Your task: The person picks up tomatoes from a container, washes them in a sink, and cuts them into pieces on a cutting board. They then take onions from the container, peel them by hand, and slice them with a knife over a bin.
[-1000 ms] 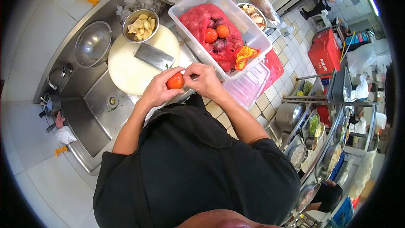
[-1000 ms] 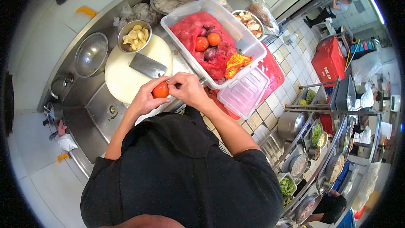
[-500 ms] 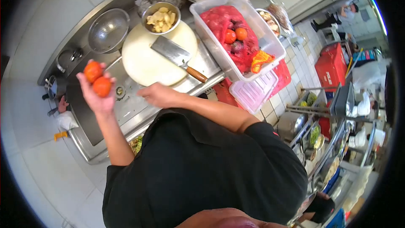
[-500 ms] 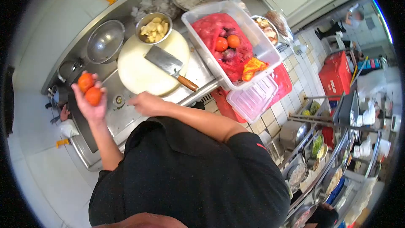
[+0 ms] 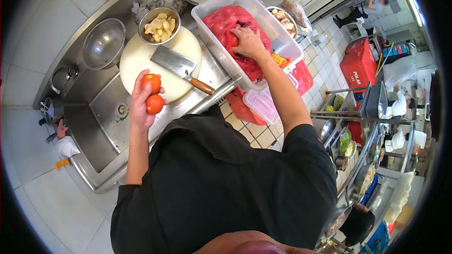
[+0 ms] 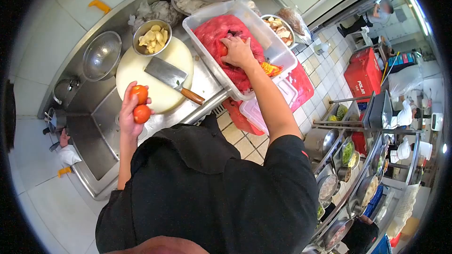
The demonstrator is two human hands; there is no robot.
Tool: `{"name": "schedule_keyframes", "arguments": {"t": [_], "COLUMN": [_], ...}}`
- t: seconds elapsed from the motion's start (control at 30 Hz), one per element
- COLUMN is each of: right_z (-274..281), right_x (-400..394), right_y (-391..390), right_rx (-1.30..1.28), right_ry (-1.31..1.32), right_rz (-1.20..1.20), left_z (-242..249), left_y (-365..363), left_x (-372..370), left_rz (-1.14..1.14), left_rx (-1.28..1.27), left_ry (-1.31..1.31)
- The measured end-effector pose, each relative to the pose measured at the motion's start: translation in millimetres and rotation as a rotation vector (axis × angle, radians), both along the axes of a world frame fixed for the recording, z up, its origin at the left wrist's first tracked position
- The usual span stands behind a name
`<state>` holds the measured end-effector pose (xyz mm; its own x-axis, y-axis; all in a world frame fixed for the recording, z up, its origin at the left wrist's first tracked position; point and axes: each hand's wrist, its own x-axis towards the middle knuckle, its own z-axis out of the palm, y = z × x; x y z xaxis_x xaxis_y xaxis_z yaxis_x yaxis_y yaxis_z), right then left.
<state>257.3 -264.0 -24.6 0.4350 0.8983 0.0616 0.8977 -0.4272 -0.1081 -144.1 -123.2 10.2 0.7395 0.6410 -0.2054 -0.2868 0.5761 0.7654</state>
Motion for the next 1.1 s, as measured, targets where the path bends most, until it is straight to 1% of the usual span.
{"name": "schedule_keyframes", "arguments": {"t": [0.03, 0.07, 0.17, 0.27, 0.37, 0.4, 0.43, 0.47, 0.5, 0.6, 0.67, 0.7, 0.73, 0.77, 0.8, 0.83, 0.87, 0.9, 0.97, 1.07, 1.1], "right_z": [0.1, 3.0, 15.6, 39.7, 29.8, 29.0, 35.0, 40.8, 46.6, 41.1, 36.5, 32.9, 31.8, 22.9, 14.4, 18.8, 7.0, 8.7, 17.8, 26.8, 27.1], "right_x": [4.4, 11.9, 22.1, 20.1, 27.6, 21.0, 9.9, -2.2, -17.3, -61.4, -97.7, -116.1, -129.8, -141.4, -148.3, -154.8, -157.7, -159.7, -166.4, -174.4, -174.3], "right_y": [3.3, 2.4, -14.2, -38.5, -57.9, -63.0, -64.0, -63.9, -63.4, -57.2, -47.4, -42.0, -37.3, -34.8, -32.3, -33.7, -31.2, -31.3, -31.7, -20.3, -15.6], "right_rx": [0.000, 0.013, 0.162, 0.541, 0.854, 0.963, 1.031, 1.097, 1.161, 1.122, 1.185, 1.220, 1.166, 1.177, 1.180, 1.117, 1.101, 1.040, 0.893, 0.688, 0.604], "right_ry": [0.014, 0.090, 0.224, 0.946, 1.262, 1.408, 1.588, 1.768, 1.951, 1.917, 1.925, 1.875, 1.699, 1.698, 1.780, 1.846, 1.875, 1.845, 1.868, 1.980, 1.900], "right_rz": [0.004, 0.038, 0.079, -0.063, -0.088, -0.046, -0.003, 0.040, 0.082, 0.094, 0.126, 0.094, 0.067, 0.030, 0.010, 0.005, 0.039, 0.083, 0.043, 0.021, 0.064], "left_z": [1.7, 4.6, 8.1, 6.8, 8.4, 8.3, 9.5, 14.1, 13.6, 9.6, 15.4, 19.4, -0.3, -11.0, -10.3, -15.3, -8.8, -11.8, -18.4, -28.4, -30.7], "left_y": [-2.2, -3.4, -8.2, -13.3, -18.0, -19.3, -21.4, -24.5, -27.2, -35.3, -39.7, -46.1, -48.9, -47.6, -48.1, -47.0, -46.8, -43.0, -37.0, -26.2, -21.1], "left_x": [11.2, 20.2, 38.7, 53.5, 79.8, 89.8, 100.4, 111.5, 125.6, 158.6, 160.1, 163.4, 163.6, 158.9, 150.9, 143.9, 135.2, 127.3, 112.2, 95.0, 86.2], "left_rz": [-0.028, -0.049, -0.104, -0.163, -0.240, -0.269, -0.301, -0.329, -0.334, -0.356, -0.343, -0.338, -0.217, -0.198, -0.177, -0.161, -0.170, -0.170, -0.174, -0.147, -0.144], "left_rx": [0.015, -0.002, 0.047, 0.069, 0.126, 0.164, 0.202, 0.175, 0.222, 0.389, 0.762, 0.956, 1.031, 1.069, 1.063, 1.025, 0.979, 1.034, 0.986, 0.928, 0.947], "left_ry": [0.017, 0.009, 0.055, 0.086, 0.120, 0.140, 0.161, 0.148, 0.149, 0.197, 0.374, 0.442, 0.404, 0.395, 0.407, 0.416, 0.432, 0.439, 0.419, 0.419, 0.448]}}
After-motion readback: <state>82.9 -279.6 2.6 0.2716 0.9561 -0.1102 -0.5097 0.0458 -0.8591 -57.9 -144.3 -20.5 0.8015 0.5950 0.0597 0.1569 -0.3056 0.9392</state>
